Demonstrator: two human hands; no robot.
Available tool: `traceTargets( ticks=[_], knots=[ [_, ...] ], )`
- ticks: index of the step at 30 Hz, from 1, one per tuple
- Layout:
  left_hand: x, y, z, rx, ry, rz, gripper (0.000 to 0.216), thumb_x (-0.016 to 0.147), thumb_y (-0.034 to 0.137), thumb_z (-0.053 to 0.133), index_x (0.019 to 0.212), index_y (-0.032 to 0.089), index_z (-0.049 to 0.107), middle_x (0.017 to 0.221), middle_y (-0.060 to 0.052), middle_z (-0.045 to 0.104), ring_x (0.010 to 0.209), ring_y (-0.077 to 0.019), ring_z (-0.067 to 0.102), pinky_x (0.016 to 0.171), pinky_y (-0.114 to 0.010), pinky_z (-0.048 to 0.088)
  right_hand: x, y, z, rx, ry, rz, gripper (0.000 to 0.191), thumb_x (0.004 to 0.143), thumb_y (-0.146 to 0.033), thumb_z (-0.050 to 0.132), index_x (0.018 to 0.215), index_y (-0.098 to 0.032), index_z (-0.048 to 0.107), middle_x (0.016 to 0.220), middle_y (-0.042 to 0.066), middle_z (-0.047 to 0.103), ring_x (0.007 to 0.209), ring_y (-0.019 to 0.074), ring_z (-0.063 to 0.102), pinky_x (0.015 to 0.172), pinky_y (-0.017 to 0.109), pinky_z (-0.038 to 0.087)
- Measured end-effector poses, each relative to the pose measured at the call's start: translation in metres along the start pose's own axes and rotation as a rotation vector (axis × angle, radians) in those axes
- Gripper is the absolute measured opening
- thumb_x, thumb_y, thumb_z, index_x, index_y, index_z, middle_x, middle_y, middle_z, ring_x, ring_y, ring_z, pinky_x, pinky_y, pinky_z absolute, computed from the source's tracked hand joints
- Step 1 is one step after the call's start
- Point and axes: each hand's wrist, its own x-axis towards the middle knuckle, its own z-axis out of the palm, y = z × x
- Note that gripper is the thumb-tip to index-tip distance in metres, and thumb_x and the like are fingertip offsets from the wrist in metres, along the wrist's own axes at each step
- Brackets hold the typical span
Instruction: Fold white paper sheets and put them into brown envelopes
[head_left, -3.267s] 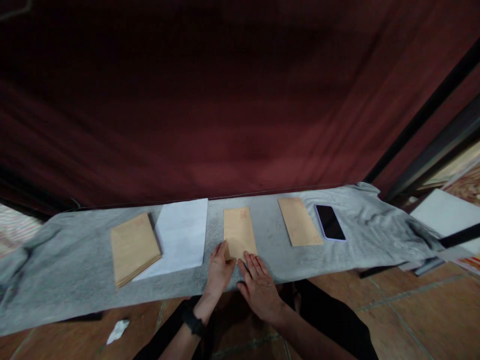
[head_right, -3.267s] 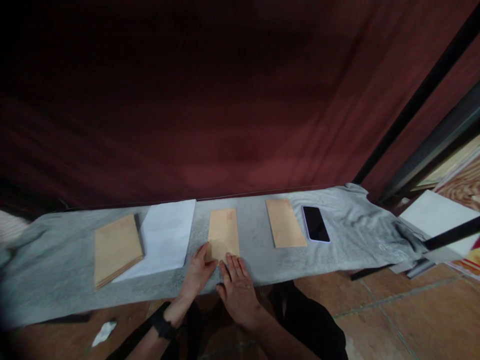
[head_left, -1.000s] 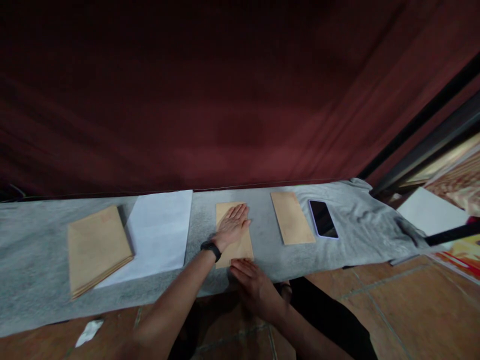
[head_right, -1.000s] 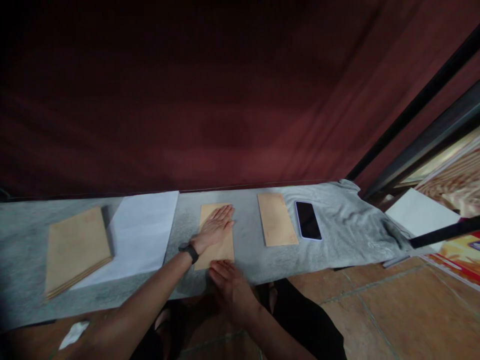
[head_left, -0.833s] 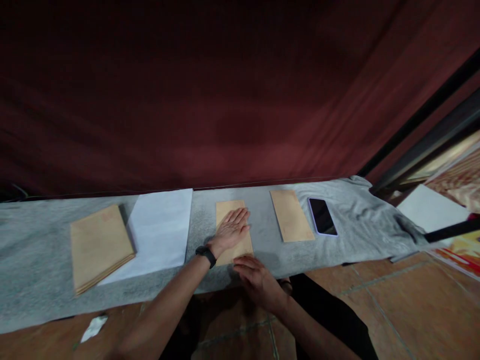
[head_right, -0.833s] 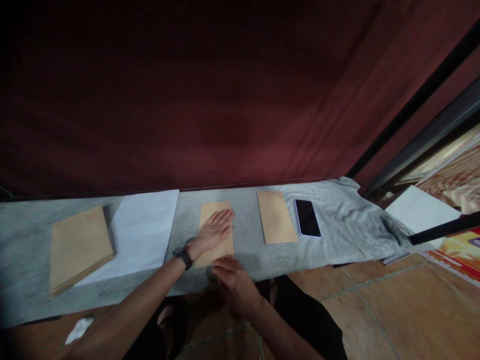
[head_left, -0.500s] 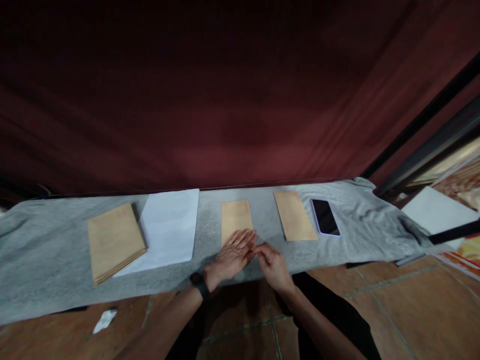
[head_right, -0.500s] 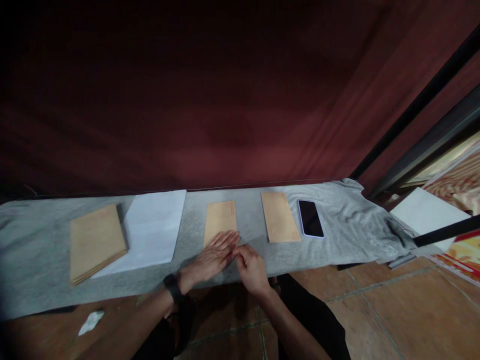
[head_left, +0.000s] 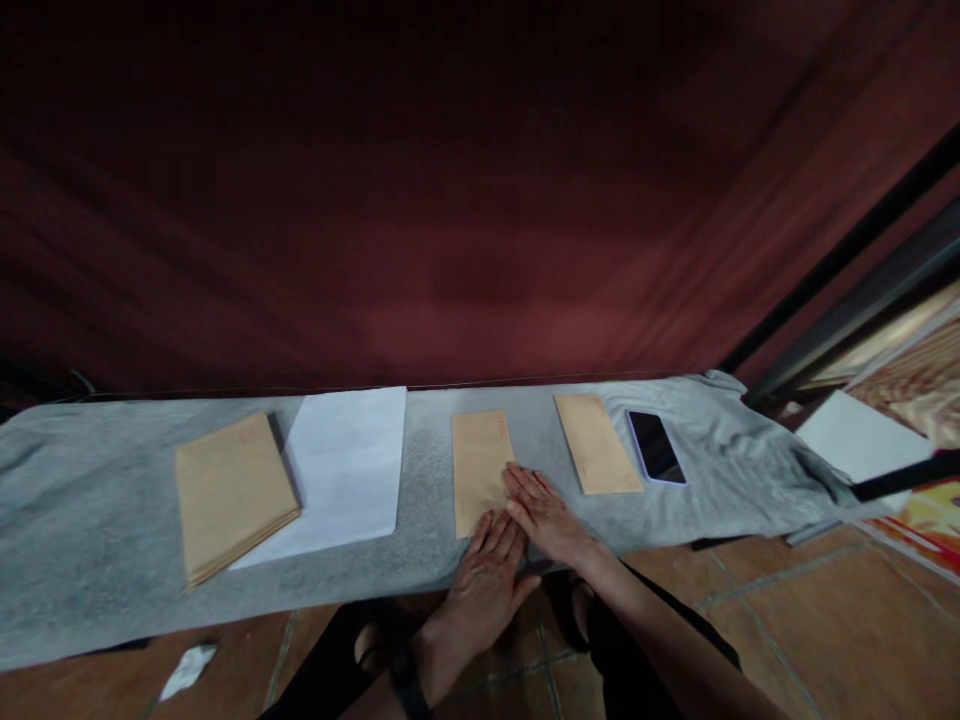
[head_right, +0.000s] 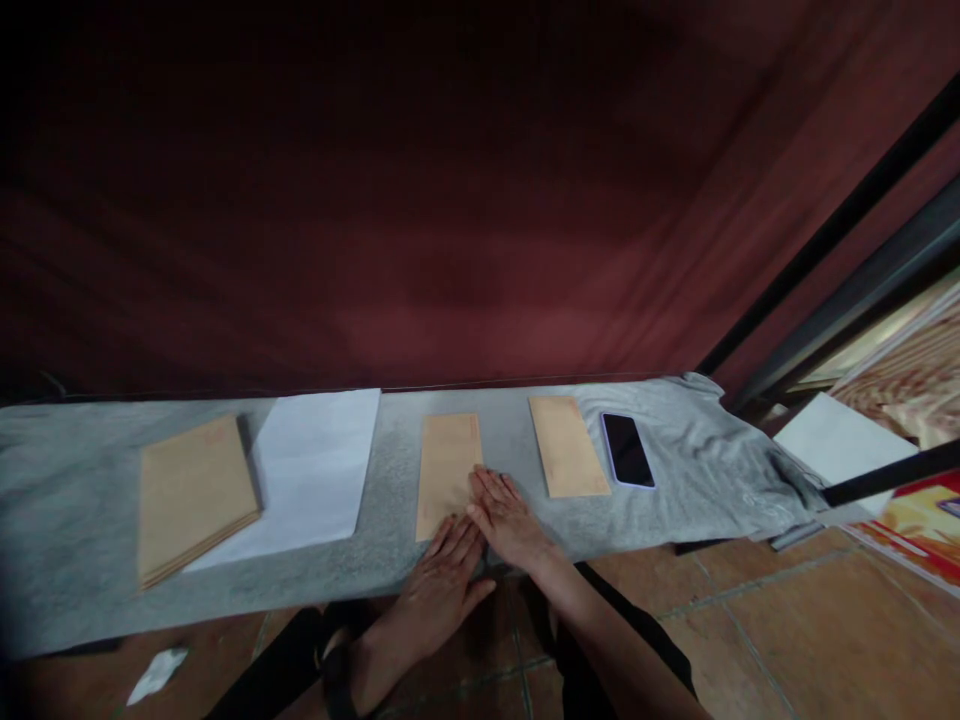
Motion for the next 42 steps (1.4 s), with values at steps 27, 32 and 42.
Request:
traceTargets(
  ticks=[27, 32, 42],
  knots=[
    [0.000, 0.008, 0.011, 0.057, 0.001, -0.028, 0.077, 0.091, 0.054, 0.060, 0.150, 0.007, 0.041, 0.154, -0.021, 0.044, 0.147, -0.0338, 0.035, 0.120, -0.054, 0.031, 0.004, 0.015, -0.014, -0.214, -0.078, -0.174, 0.060, 0.105, -0.035, 0.040, 0.160, -0.023, 0.020, 0.164, 0.009, 0.028, 0.150, 0.0238, 0.032, 0.123, 0.048, 0.025],
    [-0.002, 0.013, 0.013, 0.158, 0.047, -0.028, 0.075, 0.094, 0.056, 0.054, 0.149, 0.007, 0.042, 0.157, -0.021, 0.041, 0.148, -0.0327, 0.034, 0.121, -0.053, 0.030, 0.028, 0.020, -0.011, -0.404, -0.111, -0.138, 0.061, 0.106, -0.035, 0.033, 0.161, -0.023, 0.012, 0.164, 0.006, 0.026, 0.151, 0.0209, 0.027, 0.124, 0.044, 0.025],
    [-0.006, 0.003, 0.032, 0.225, 0.038, 0.012, 0.062, 0.097, 0.032, 0.044, 0.153, 0.008, 0.034, 0.161, -0.018, 0.033, 0.149, -0.0291, 0.033, 0.120, -0.051, 0.029, 0.092, 0.026, -0.009, -0.393, -0.017, -0.021, 0.058, 0.107, -0.042, 0.025, 0.160, -0.017, 0.022, 0.164, 0.010, 0.025, 0.153, 0.0221, 0.024, 0.125, 0.048, 0.019]
  ],
)
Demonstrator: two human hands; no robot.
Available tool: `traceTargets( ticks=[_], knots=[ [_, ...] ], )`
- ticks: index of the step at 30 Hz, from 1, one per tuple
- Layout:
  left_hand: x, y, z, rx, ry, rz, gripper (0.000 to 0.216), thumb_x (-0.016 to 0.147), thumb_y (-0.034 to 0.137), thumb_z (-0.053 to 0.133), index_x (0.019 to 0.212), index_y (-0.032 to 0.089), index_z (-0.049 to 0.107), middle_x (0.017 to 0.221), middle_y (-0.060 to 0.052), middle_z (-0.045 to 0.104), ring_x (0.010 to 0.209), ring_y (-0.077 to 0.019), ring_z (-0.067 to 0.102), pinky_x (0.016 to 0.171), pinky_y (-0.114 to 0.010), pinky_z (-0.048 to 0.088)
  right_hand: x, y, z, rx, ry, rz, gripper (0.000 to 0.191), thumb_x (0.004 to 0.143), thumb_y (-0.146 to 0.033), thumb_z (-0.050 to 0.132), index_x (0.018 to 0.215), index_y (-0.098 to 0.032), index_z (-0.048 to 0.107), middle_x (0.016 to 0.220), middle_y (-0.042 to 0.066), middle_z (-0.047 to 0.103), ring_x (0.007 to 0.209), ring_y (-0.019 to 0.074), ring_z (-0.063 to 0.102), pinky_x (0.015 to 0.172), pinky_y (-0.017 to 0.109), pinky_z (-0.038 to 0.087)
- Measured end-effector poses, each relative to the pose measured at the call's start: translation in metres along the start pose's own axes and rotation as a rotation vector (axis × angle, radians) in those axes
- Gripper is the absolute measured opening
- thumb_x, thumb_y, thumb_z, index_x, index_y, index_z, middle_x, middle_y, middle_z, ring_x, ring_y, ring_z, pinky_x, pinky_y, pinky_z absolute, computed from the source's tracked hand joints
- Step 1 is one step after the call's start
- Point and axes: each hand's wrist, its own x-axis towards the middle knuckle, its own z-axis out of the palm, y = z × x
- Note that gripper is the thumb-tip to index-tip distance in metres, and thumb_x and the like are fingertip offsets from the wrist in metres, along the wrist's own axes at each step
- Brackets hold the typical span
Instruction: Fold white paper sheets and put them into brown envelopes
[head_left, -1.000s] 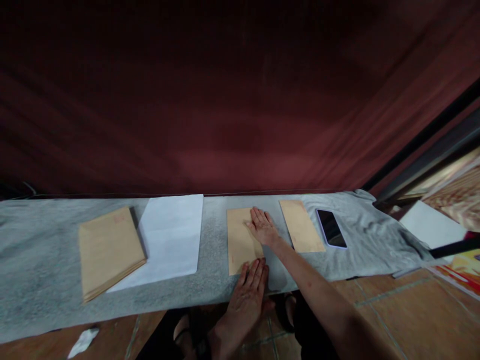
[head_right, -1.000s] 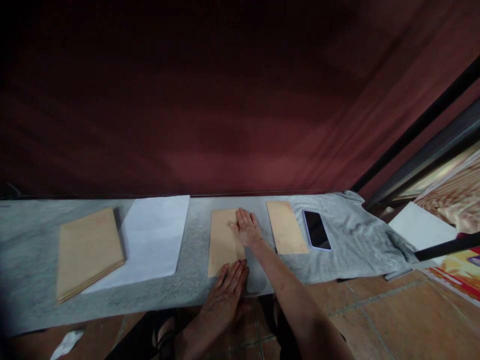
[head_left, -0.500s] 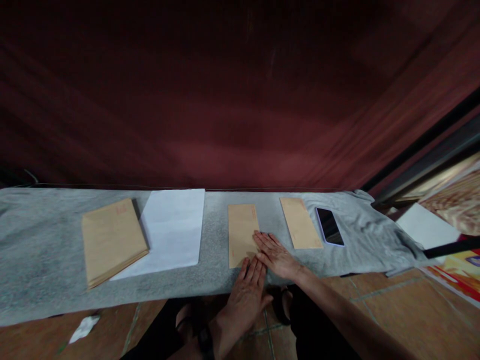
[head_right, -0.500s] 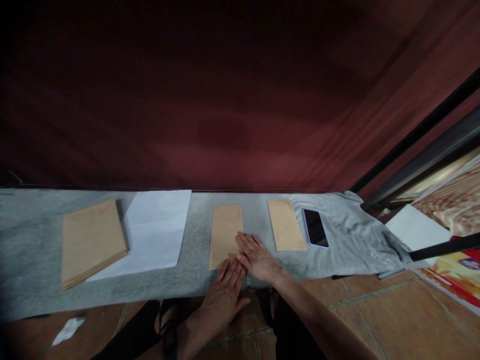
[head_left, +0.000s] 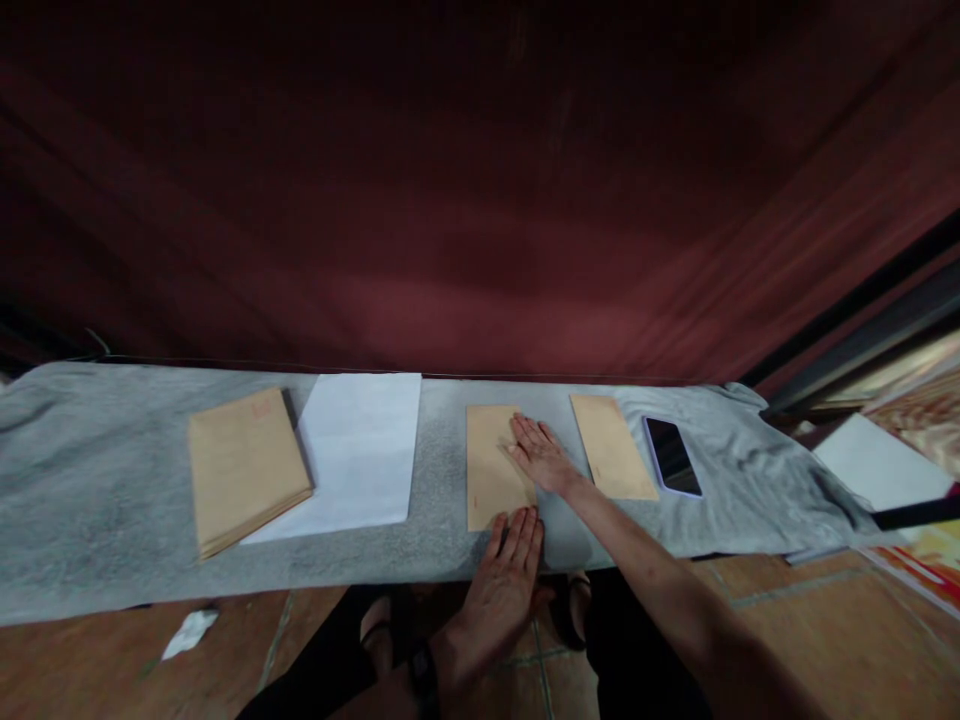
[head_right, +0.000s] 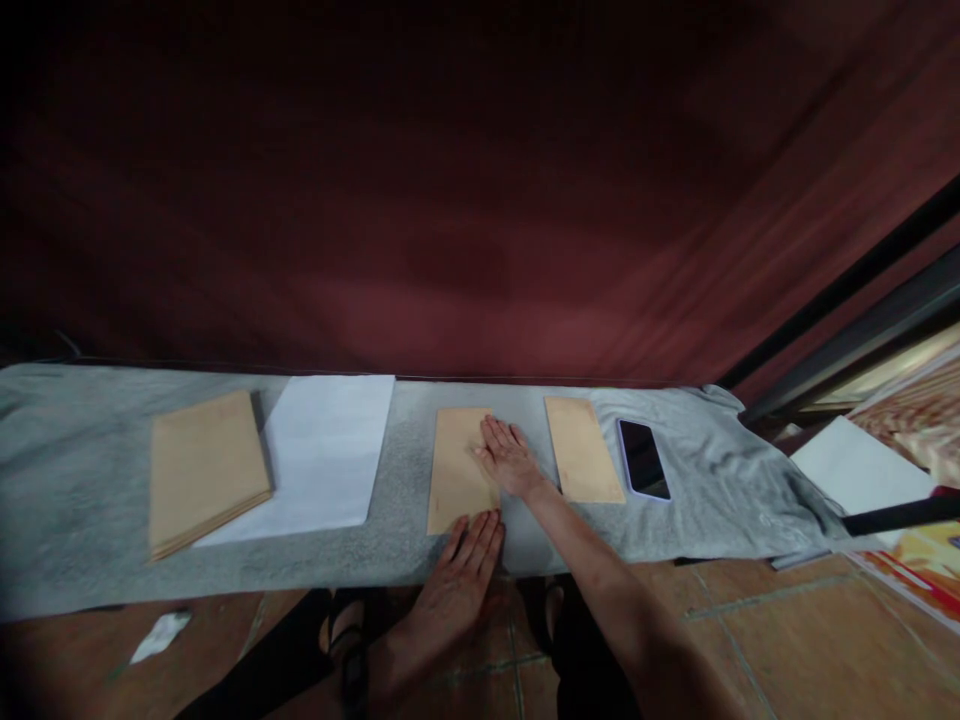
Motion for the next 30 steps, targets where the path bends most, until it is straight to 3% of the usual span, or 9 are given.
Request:
traceTargets(
  ticks=[2, 5, 8, 11, 14, 18, 22, 26, 30],
  knots=[
    [0.000, -0.001, 0.001, 0.000, 0.000, 0.006, 0.061, 0.096, 0.028, 0.044, 0.153, 0.008, 0.034, 0.161, -0.017, 0.034, 0.149, -0.0290, 0.034, 0.120, -0.051, 0.029, -0.001, -0.009, -0.001, 0.034, -0.002, -0.078, 0.056, 0.108, -0.041, 0.028, 0.160, -0.021, 0.022, 0.164, 0.009, 0.026, 0.153, 0.0213, 0.023, 0.125, 0.048, 0.019],
    [-0.001, -0.002, 0.001, -0.020, -0.007, 0.016, 0.062, 0.095, 0.032, 0.045, 0.152, 0.008, 0.038, 0.157, -0.017, 0.041, 0.147, -0.0302, 0.037, 0.120, -0.052, 0.030, -0.009, -0.026, -0.002, 0.112, -0.069, -0.326, 0.053, 0.107, -0.041, 0.034, 0.158, -0.028, 0.027, 0.164, 0.003, 0.027, 0.153, 0.0186, 0.021, 0.126, 0.045, 0.018],
    [-0.002, -0.002, 0.003, -0.016, -0.029, 0.016, 0.059, 0.095, 0.022, 0.040, 0.152, 0.010, 0.037, 0.155, -0.015, 0.045, 0.146, -0.0274, 0.039, 0.120, -0.051, 0.030, -0.011, -0.035, -0.002, 0.146, -0.122, -0.473, 0.051, 0.107, -0.042, 0.038, 0.157, -0.032, 0.030, 0.165, -0.001, 0.026, 0.153, 0.0174, 0.021, 0.127, 0.044, 0.015],
    [-0.003, -0.002, 0.005, 0.003, -0.030, 0.004, 0.063, 0.093, 0.015, 0.036, 0.155, 0.011, 0.030, 0.161, -0.013, 0.036, 0.150, -0.0261, 0.030, 0.120, -0.055, 0.027, 0.002, -0.029, -0.002, 0.121, -0.108, -0.441, 0.050, 0.107, -0.041, 0.036, 0.156, -0.031, 0.032, 0.165, 0.000, 0.025, 0.153, 0.0184, 0.022, 0.127, 0.045, 0.015],
    [-0.004, 0.000, 0.004, -0.003, -0.026, -0.015, 0.065, 0.095, 0.024, 0.040, 0.157, 0.011, 0.026, 0.164, -0.014, 0.027, 0.153, -0.0281, 0.022, 0.121, -0.059, 0.023, 0.025, -0.017, 0.000, 0.075, -0.099, -0.358, 0.050, 0.107, -0.041, 0.034, 0.156, -0.031, 0.032, 0.165, 0.001, 0.026, 0.153, 0.0195, 0.022, 0.126, 0.046, 0.016],
    [-0.002, 0.002, -0.004, -0.010, -0.033, -0.024, 0.068, 0.098, 0.042, 0.043, 0.156, 0.010, 0.029, 0.164, -0.016, 0.028, 0.153, -0.0303, 0.022, 0.121, -0.059, 0.021, 0.053, -0.006, 0.001, 0.006, -0.096, -0.234, 0.052, 0.108, -0.041, 0.029, 0.157, -0.027, 0.031, 0.165, 0.003, 0.025, 0.153, 0.0199, 0.023, 0.126, 0.045, 0.016],
    [-0.001, 0.002, -0.010, -0.001, -0.057, -0.012, 0.065, 0.100, 0.045, 0.042, 0.155, 0.011, 0.033, 0.163, -0.016, 0.030, 0.151, -0.0308, 0.027, 0.120, -0.059, 0.023, 0.065, -0.004, 0.002, -0.043, -0.062, -0.117, 0.054, 0.107, -0.042, 0.027, 0.158, -0.024, 0.030, 0.166, 0.006, 0.022, 0.153, 0.0218, 0.023, 0.126, 0.045, 0.017],
    [-0.003, -0.001, -0.004, -0.012, -0.057, -0.011, 0.066, 0.099, 0.041, 0.042, 0.157, 0.012, 0.027, 0.164, -0.014, 0.029, 0.152, -0.0288, 0.025, 0.121, -0.057, 0.022, 0.055, -0.008, 0.002, -0.044, -0.060, -0.089, 0.056, 0.107, -0.043, 0.025, 0.158, -0.020, 0.029, 0.166, 0.009, 0.020, 0.153, 0.0227, 0.022, 0.126, 0.045, 0.017],
    [-0.004, -0.003, -0.002, -0.033, -0.024, -0.018, 0.071, 0.100, 0.047, 0.042, 0.158, 0.011, 0.024, 0.162, -0.015, 0.033, 0.151, -0.0277, 0.028, 0.122, -0.053, 0.024, 0.016, -0.013, 0.000, 0.004, -0.094, -0.160, 0.056, 0.108, -0.042, 0.025, 0.159, -0.019, 0.024, 0.166, 0.008, 0.019, 0.154, 0.0208, 0.019, 0.126, 0.046, 0.016]
  ],
)
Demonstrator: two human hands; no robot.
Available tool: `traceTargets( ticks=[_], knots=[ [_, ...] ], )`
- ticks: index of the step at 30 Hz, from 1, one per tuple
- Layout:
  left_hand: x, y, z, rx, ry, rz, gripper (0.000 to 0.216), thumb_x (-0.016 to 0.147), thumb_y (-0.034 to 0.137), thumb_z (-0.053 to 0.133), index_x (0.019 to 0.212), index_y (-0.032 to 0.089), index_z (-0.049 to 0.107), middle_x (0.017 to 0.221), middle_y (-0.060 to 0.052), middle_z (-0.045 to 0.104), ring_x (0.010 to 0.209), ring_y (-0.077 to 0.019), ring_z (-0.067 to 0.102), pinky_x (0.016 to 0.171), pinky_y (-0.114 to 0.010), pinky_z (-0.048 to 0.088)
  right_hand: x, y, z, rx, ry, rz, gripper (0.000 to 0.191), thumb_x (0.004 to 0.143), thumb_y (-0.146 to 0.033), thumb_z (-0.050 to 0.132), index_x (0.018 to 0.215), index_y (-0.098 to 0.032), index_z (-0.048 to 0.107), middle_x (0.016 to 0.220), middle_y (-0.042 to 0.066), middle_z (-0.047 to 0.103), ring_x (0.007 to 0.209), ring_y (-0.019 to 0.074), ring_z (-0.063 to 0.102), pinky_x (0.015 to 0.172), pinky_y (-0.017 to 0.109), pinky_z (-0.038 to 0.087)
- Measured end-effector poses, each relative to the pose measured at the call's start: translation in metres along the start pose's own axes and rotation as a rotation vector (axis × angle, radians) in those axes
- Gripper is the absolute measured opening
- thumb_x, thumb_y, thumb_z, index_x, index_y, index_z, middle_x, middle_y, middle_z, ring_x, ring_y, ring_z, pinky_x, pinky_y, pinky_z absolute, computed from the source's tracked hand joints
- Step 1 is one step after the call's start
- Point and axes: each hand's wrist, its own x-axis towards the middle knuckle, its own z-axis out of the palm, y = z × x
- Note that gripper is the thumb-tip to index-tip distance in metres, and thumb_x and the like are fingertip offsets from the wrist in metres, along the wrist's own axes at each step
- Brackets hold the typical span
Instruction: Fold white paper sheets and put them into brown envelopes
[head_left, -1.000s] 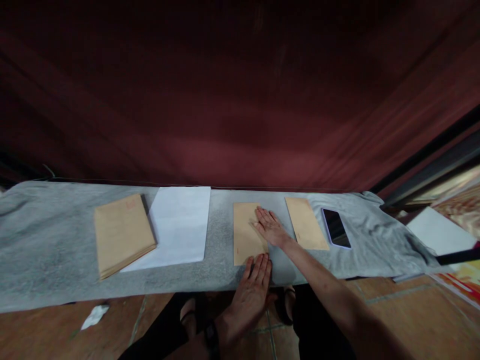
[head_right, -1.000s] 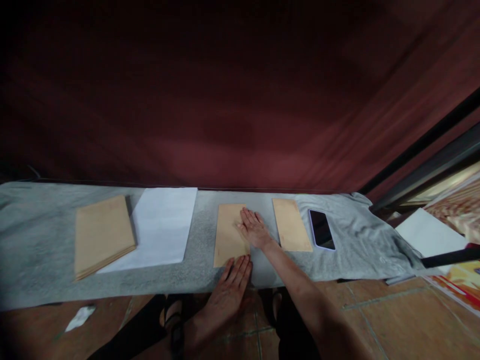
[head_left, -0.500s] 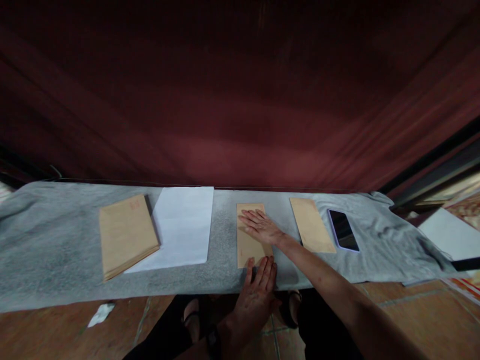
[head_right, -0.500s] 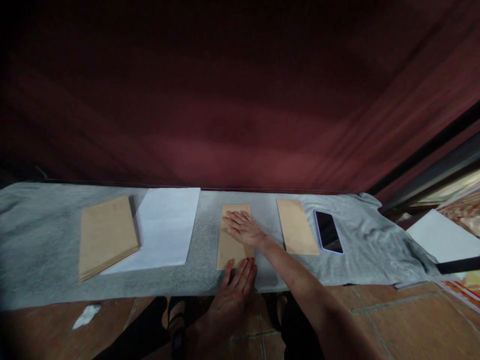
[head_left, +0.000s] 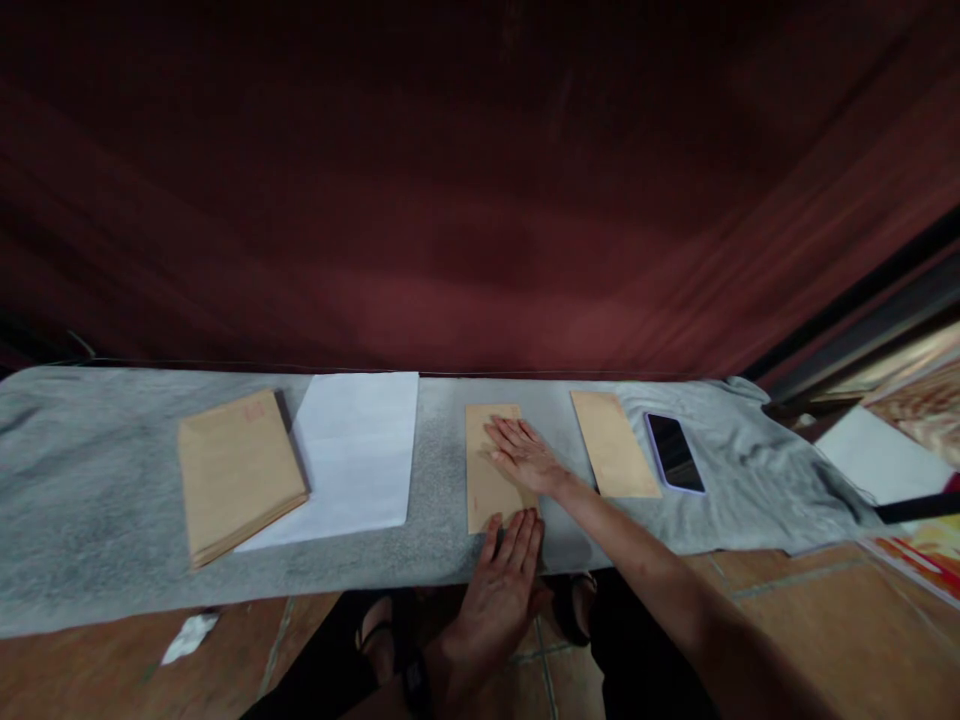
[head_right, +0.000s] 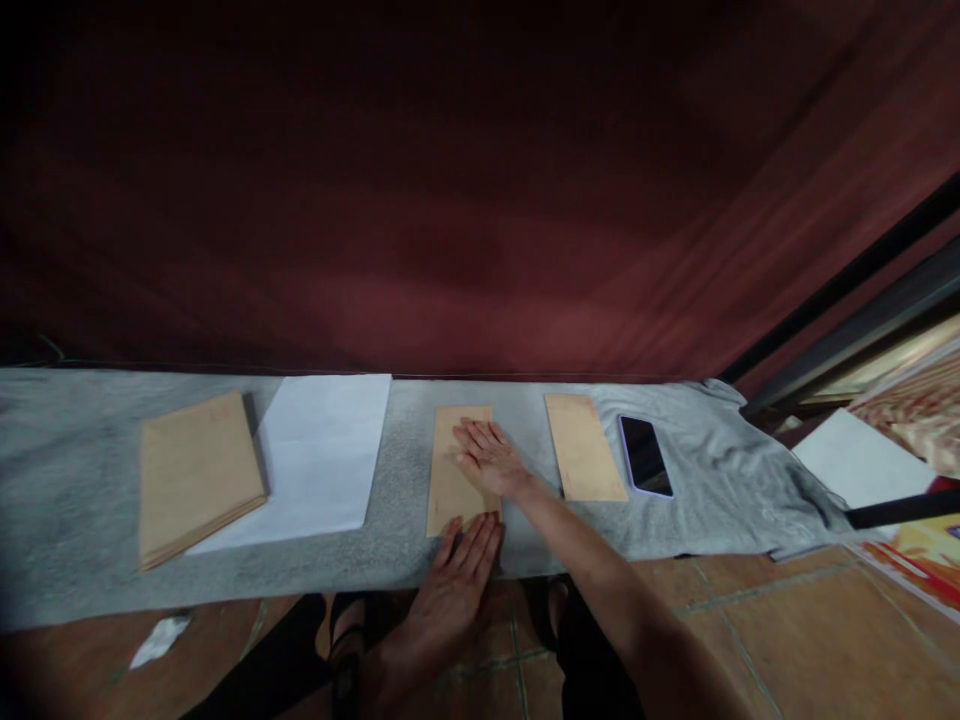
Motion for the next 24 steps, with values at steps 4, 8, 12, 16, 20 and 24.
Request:
traceTargets(
  ticks=[4, 8, 12, 16, 20, 24],
  knots=[
    [-0.001, 0.005, -0.006, -0.006, 0.039, -0.085, 0.079, 0.095, 0.059, 0.046, 0.153, 0.006, 0.035, 0.156, -0.021, 0.041, 0.147, -0.0323, 0.035, 0.120, -0.052, 0.030, -0.058, -0.015, 0.000, 0.086, 0.002, -0.089, 0.059, 0.106, -0.037, 0.034, 0.161, -0.024, 0.016, 0.165, 0.005, 0.022, 0.153, 0.0188, 0.021, 0.126, 0.044, 0.020],
    [-0.007, 0.012, -0.009, 0.046, 0.070, -0.142, 0.080, 0.092, 0.060, 0.053, 0.147, 0.002, 0.044, 0.151, -0.027, 0.046, 0.144, -0.0371, 0.040, 0.119, -0.055, 0.032, -0.112, -0.034, 0.003, 0.113, 0.032, -0.076, 0.062, 0.106, -0.041, 0.036, 0.161, -0.023, 0.013, 0.165, 0.008, 0.023, 0.153, 0.0199, 0.024, 0.125, 0.048, 0.023],
    [-0.014, 0.012, -0.011, 0.135, 0.083, -0.187, 0.079, 0.091, 0.052, 0.058, 0.148, 0.000, 0.042, 0.152, -0.029, 0.042, 0.146, -0.0397, 0.036, 0.118, -0.058, 0.030, -0.143, -0.051, 0.007, 0.111, 0.086, -0.011, 0.068, 0.104, -0.042, 0.040, 0.162, -0.018, 0.011, 0.166, 0.012, 0.023, 0.153, 0.0233, 0.023, 0.124, 0.050, 0.026],
    [-0.016, 0.001, -0.020, 0.086, 0.082, -0.251, 0.071, 0.094, 0.052, 0.053, 0.141, -0.001, 0.049, 0.146, -0.029, 0.050, 0.140, -0.0392, 0.045, 0.113, -0.055, 0.039, -0.147, -0.054, 0.005, 0.170, 0.130, 0.042, 0.060, 0.103, -0.038, 0.042, 0.158, -0.018, 0.028, 0.162, 0.012, 0.033, 0.149, 0.0253, 0.033, 0.122, 0.051, 0.030],
    [-0.008, -0.020, -0.034, -0.024, 0.086, -0.329, 0.045, 0.101, 0.040, 0.043, 0.131, 0.011, 0.060, 0.142, -0.020, 0.058, 0.129, -0.0316, 0.058, 0.105, -0.047, 0.049, -0.132, -0.045, 0.001, 0.305, 0.259, 0.257, 0.038, 0.101, -0.026, 0.040, 0.132, -0.021, 0.061, 0.133, 0.011, 0.065, 0.125, 0.0242, 0.059, 0.108, 0.044, 0.047],
    [0.004, -0.039, -0.040, 0.016, 0.039, -0.383, 0.039, 0.099, 0.029, 0.049, 0.133, 0.012, 0.059, 0.146, -0.018, 0.055, 0.129, -0.0319, 0.057, 0.103, -0.046, 0.051, -0.117, -0.037, 0.001, 0.349, 0.301, 0.482, 0.028, 0.093, -0.024, 0.050, 0.113, -0.020, 0.069, 0.105, 0.011, 0.070, 0.094, 0.0243, 0.068, 0.087, 0.038, 0.056]
  ],
)
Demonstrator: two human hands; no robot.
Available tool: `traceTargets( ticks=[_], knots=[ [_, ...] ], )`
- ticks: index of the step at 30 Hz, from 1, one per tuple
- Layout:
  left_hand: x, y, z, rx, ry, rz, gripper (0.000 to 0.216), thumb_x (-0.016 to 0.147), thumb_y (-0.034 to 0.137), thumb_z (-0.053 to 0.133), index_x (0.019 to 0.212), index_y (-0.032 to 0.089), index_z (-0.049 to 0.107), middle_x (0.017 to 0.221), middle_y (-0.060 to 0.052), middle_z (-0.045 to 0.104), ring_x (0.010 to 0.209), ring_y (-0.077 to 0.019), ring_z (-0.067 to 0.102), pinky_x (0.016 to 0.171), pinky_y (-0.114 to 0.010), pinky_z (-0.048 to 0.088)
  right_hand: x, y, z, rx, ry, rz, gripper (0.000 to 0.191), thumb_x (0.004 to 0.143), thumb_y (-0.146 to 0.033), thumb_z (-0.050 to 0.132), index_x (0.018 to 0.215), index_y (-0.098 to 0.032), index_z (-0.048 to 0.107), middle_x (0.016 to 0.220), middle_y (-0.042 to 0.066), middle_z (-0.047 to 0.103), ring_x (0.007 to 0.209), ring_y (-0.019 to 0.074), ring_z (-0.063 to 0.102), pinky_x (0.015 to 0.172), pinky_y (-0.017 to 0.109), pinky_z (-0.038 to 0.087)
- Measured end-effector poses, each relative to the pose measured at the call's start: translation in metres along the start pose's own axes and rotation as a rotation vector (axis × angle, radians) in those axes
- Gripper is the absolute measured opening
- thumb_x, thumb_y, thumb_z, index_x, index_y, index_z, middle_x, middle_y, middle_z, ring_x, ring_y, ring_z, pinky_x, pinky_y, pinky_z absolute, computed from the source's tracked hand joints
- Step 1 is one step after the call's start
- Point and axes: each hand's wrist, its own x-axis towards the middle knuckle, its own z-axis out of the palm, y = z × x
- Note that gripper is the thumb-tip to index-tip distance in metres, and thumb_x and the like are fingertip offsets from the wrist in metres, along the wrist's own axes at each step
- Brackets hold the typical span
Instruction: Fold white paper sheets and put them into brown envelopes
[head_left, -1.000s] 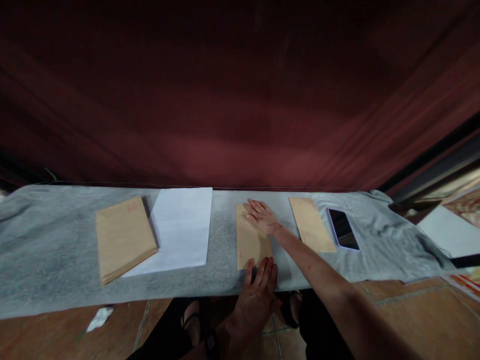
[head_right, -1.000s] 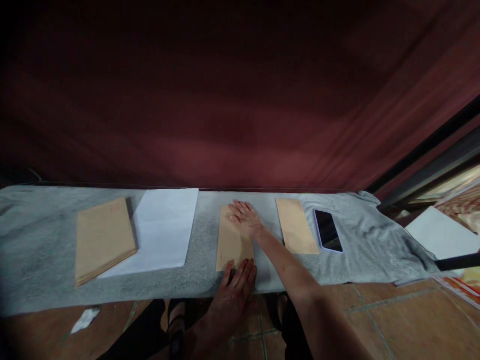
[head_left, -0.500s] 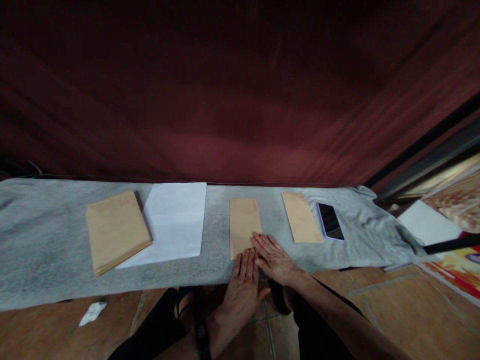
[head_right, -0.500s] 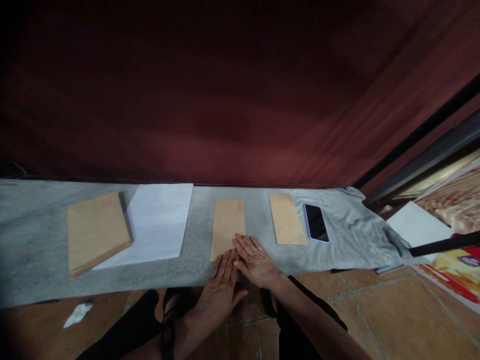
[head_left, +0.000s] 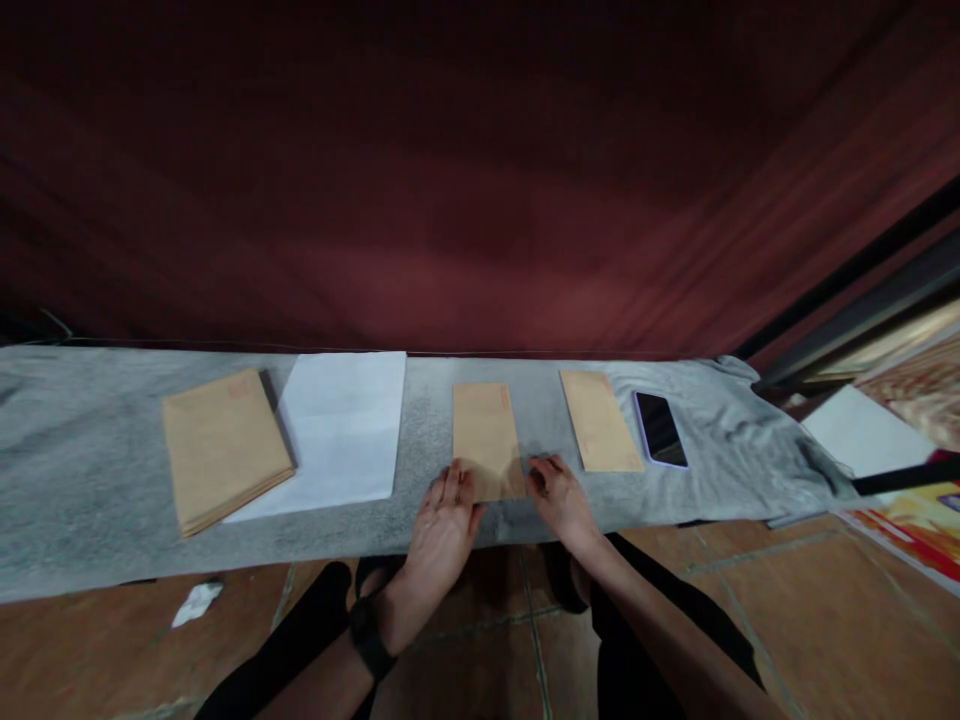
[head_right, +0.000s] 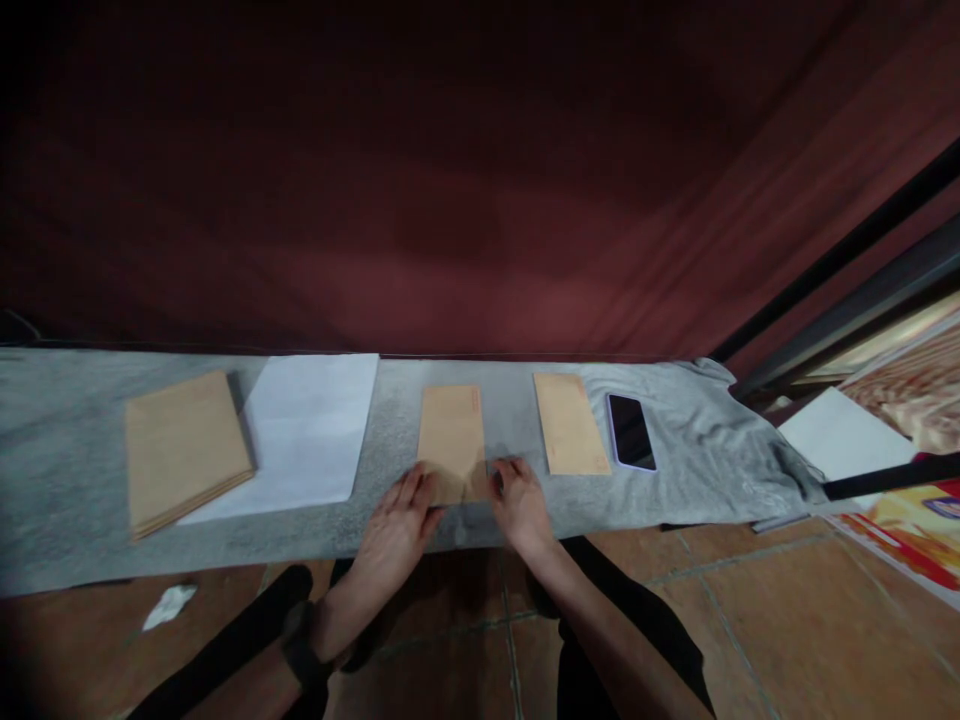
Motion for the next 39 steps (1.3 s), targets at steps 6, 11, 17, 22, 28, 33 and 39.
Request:
traceTargets(
  ticks=[6, 11, 17, 22, 28, 33, 39],
  knots=[
    [0.013, -0.009, -0.003, -0.003, -0.072, 0.069, 0.037, 0.097, 0.029, 0.055, 0.130, 0.015, 0.060, 0.143, -0.013, 0.058, 0.128, -0.0311, 0.056, 0.107, -0.047, 0.048, 0.010, 0.003, 0.007, 0.215, -0.069, 0.091, 0.017, 0.087, -0.028, 0.056, 0.093, -0.025, 0.071, 0.086, 0.005, 0.072, 0.078, 0.0215, 0.069, 0.074, 0.033, 0.057],
    [0.022, -0.013, -0.004, -0.098, -0.032, 0.081, 0.035, 0.099, 0.027, 0.048, 0.131, 0.017, 0.058, 0.144, -0.013, 0.057, 0.131, -0.0276, 0.053, 0.108, -0.045, 0.047, 0.017, 0.006, 0.010, 0.389, -0.078, 0.147, 0.019, 0.087, -0.029, 0.052, 0.094, -0.023, 0.069, 0.085, 0.002, 0.075, 0.079, 0.0200, 0.072, 0.071, 0.031, 0.058],
    [0.031, -0.006, -0.003, -0.104, -0.059, 0.058, 0.033, 0.097, 0.022, 0.050, 0.127, 0.018, 0.062, 0.138, -0.011, 0.061, 0.126, -0.0278, 0.056, 0.105, -0.046, 0.048, 0.022, 0.000, 0.014, 0.429, -0.069, 0.129, 0.032, 0.084, -0.026, 0.053, 0.115, -0.024, 0.063, 0.088, 0.002, 0.075, 0.079, 0.0210, 0.072, 0.072, 0.034, 0.059],
    [0.032, -0.001, -0.006, -0.137, -0.059, 0.055, 0.030, 0.098, 0.024, 0.051, 0.124, 0.017, 0.062, 0.133, -0.011, 0.064, 0.122, -0.0272, 0.057, 0.102, -0.043, 0.049, 0.028, 0.001, 0.008, 0.342, -0.091, 0.132, 0.037, 0.083, -0.021, 0.051, 0.118, -0.022, 0.064, 0.085, 0.002, 0.075, 0.075, 0.0202, 0.072, 0.070, 0.032, 0.057],
    [0.037, 0.007, -0.009, -0.075, -0.057, 0.072, 0.027, 0.100, 0.022, 0.043, 0.113, 0.017, 0.066, 0.127, -0.011, 0.067, 0.115, -0.0272, 0.061, 0.099, -0.045, 0.049, 0.030, 0.006, 0.003, 0.166, -0.116, 0.099, 0.030, 0.086, -0.018, 0.053, 0.111, -0.025, 0.068, 0.088, 0.003, 0.075, 0.077, 0.0205, 0.071, 0.072, 0.030, 0.056],
    [0.039, 0.023, 0.009, -0.123, 0.028, 0.199, 0.045, 0.101, 0.031, 0.043, 0.140, 0.009, 0.051, 0.148, -0.017, 0.053, 0.140, -0.0267, 0.047, 0.115, -0.045, 0.037, 0.024, -0.003, 0.003, 0.036, -0.012, -0.131, 0.038, 0.100, -0.027, 0.040, 0.128, -0.023, 0.064, 0.124, 0.010, 0.068, 0.114, 0.0240, 0.064, 0.099, 0.039, 0.052],
    [0.025, 0.036, 0.030, -0.112, -0.001, 0.290, 0.067, 0.098, 0.047, 0.048, 0.147, 0.001, 0.041, 0.157, -0.024, 0.039, 0.149, -0.0279, 0.034, 0.123, -0.046, 0.024, 0.007, -0.006, 0.013, -0.051, -0.133, -0.304, 0.054, 0.106, -0.037, 0.027, 0.155, -0.015, 0.036, 0.159, 0.013, 0.039, 0.149, 0.0240, 0.033, 0.121, 0.050, 0.030]
  ],
)
